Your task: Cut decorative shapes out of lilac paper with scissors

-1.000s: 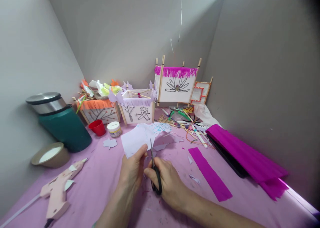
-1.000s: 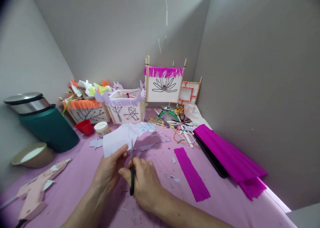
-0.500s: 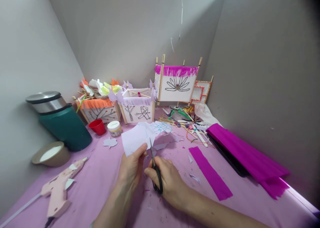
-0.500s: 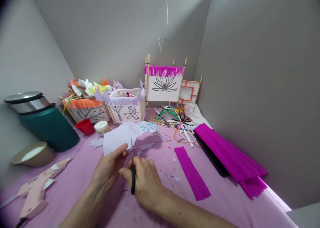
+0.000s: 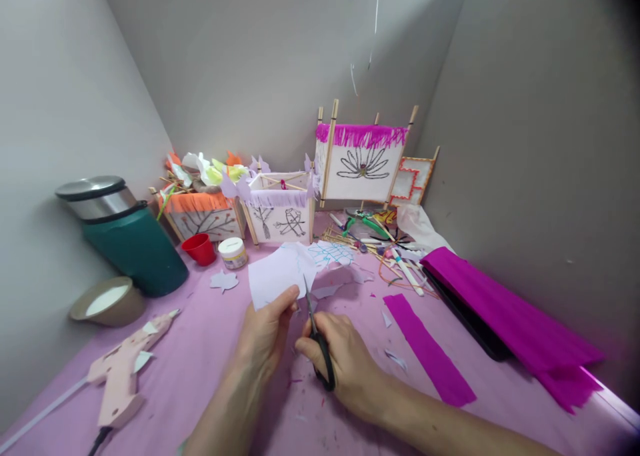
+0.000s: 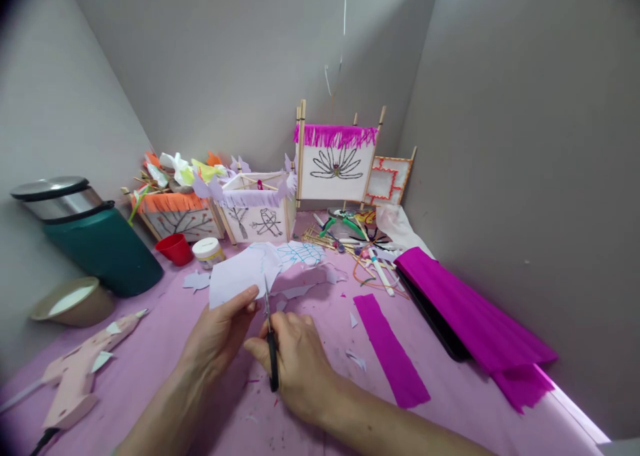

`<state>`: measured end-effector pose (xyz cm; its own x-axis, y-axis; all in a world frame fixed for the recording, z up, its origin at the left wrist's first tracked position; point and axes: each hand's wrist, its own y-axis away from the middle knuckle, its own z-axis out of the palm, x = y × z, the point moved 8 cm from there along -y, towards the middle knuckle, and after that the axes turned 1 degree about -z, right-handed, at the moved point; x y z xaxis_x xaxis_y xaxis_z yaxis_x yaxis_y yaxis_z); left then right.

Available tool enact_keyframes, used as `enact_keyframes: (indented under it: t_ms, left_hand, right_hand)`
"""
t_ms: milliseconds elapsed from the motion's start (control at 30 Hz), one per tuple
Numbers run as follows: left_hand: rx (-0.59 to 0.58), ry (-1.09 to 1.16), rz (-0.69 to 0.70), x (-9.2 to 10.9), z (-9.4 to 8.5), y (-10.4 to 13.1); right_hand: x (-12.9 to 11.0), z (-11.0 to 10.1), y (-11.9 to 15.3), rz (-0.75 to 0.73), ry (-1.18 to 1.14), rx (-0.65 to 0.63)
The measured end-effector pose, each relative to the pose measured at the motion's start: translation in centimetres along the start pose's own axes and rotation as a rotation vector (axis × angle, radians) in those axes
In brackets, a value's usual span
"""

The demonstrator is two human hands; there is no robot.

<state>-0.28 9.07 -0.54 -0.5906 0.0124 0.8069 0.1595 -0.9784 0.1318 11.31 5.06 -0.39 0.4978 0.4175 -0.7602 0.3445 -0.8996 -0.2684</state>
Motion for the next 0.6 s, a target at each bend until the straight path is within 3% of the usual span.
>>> enact_keyframes:
  t_ms: [600]
  left_hand:
    - [-0.069,-0.038,-0.015,0.15,0.06,-0.04]
  right_hand:
    - [-0.11,-0.14,0.23,-0.004,0.020,0.001]
